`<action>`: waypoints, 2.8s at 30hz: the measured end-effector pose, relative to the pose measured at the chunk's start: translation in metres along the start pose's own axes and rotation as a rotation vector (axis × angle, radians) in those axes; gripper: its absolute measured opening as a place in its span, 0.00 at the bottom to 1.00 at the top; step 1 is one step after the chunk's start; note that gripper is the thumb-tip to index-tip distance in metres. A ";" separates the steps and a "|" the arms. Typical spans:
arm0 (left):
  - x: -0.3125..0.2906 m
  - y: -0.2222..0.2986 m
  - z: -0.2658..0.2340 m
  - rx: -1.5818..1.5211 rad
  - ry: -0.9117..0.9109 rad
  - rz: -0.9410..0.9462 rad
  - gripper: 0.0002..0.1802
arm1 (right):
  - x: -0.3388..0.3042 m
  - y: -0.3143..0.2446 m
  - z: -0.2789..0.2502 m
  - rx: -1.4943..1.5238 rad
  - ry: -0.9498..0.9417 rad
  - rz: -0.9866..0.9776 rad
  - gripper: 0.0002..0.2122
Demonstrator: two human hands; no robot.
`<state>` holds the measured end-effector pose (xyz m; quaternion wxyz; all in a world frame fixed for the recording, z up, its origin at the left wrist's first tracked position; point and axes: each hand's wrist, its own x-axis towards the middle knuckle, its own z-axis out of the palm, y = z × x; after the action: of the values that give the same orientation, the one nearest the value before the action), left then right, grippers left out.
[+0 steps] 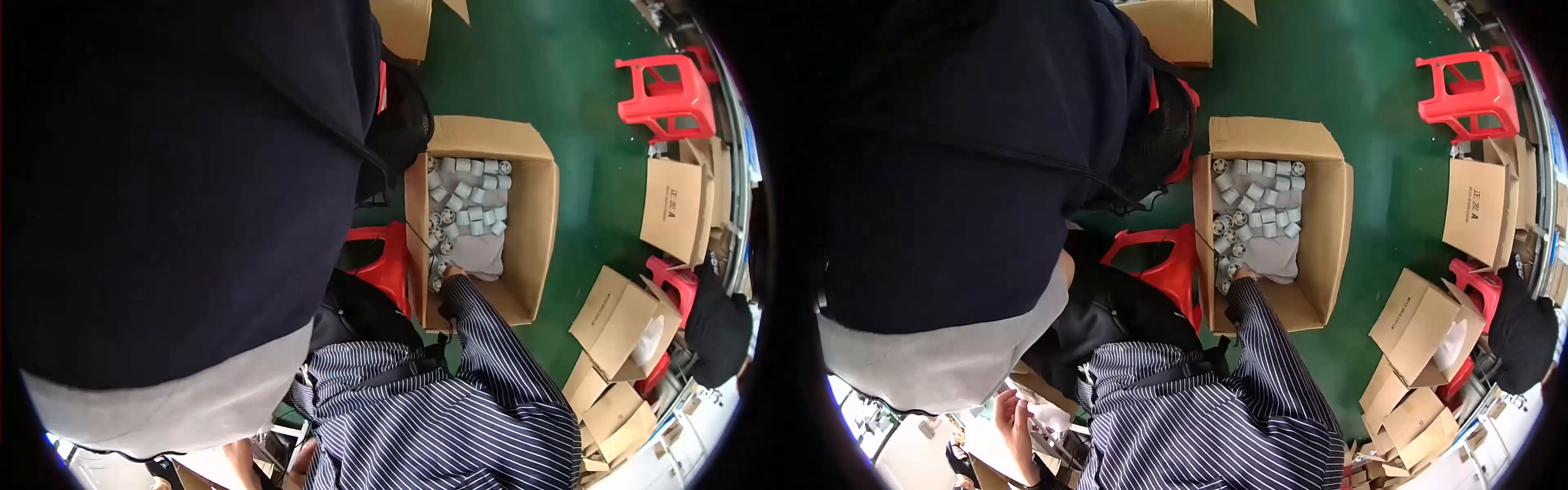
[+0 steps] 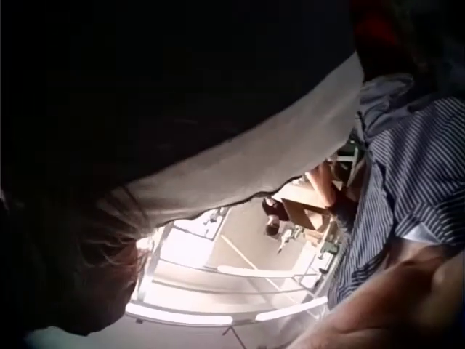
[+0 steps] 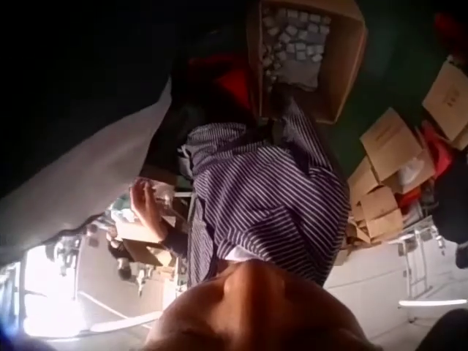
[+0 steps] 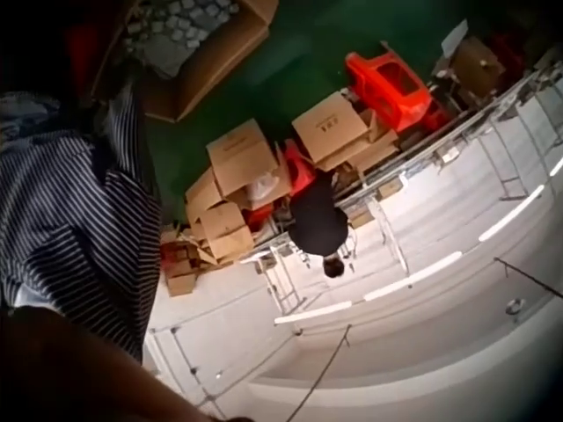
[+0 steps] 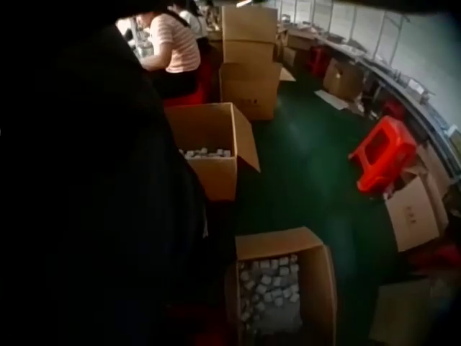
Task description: The person picks up a fan housing from a box on the floor and places it on the table, then retrieves a fan blade from a cardboard box and inserts it into the housing. Finally, they use a handheld dispenser to apply a substance to the center of the fan.
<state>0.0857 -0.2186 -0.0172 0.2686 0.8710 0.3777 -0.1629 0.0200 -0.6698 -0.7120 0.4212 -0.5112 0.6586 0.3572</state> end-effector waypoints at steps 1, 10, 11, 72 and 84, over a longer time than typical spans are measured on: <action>-0.002 -0.002 -0.001 -0.015 0.025 0.071 0.14 | 0.000 0.003 0.006 0.043 -0.049 -0.024 0.16; -0.014 0.041 0.008 0.052 -0.008 -0.181 0.16 | -0.057 -0.018 -0.004 -1.176 -0.121 -0.417 0.20; -0.009 0.014 0.005 -0.007 -0.003 -0.110 0.16 | -0.054 -0.020 -0.004 -1.234 -0.141 -0.451 0.20; -0.004 -0.170 -0.026 -0.884 0.367 0.321 0.15 | -0.951 -0.003 0.438 -1.857 -0.903 -3.124 0.08; 0.003 -0.159 -0.012 -0.818 0.218 0.115 0.13 | -0.918 -0.019 0.271 -1.489 -0.948 -2.762 0.05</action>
<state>-0.0298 -0.1194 -0.0642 0.5593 0.7244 0.3880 0.1088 0.2024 -0.0877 0.0259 -0.2301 0.6066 0.7579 -0.0676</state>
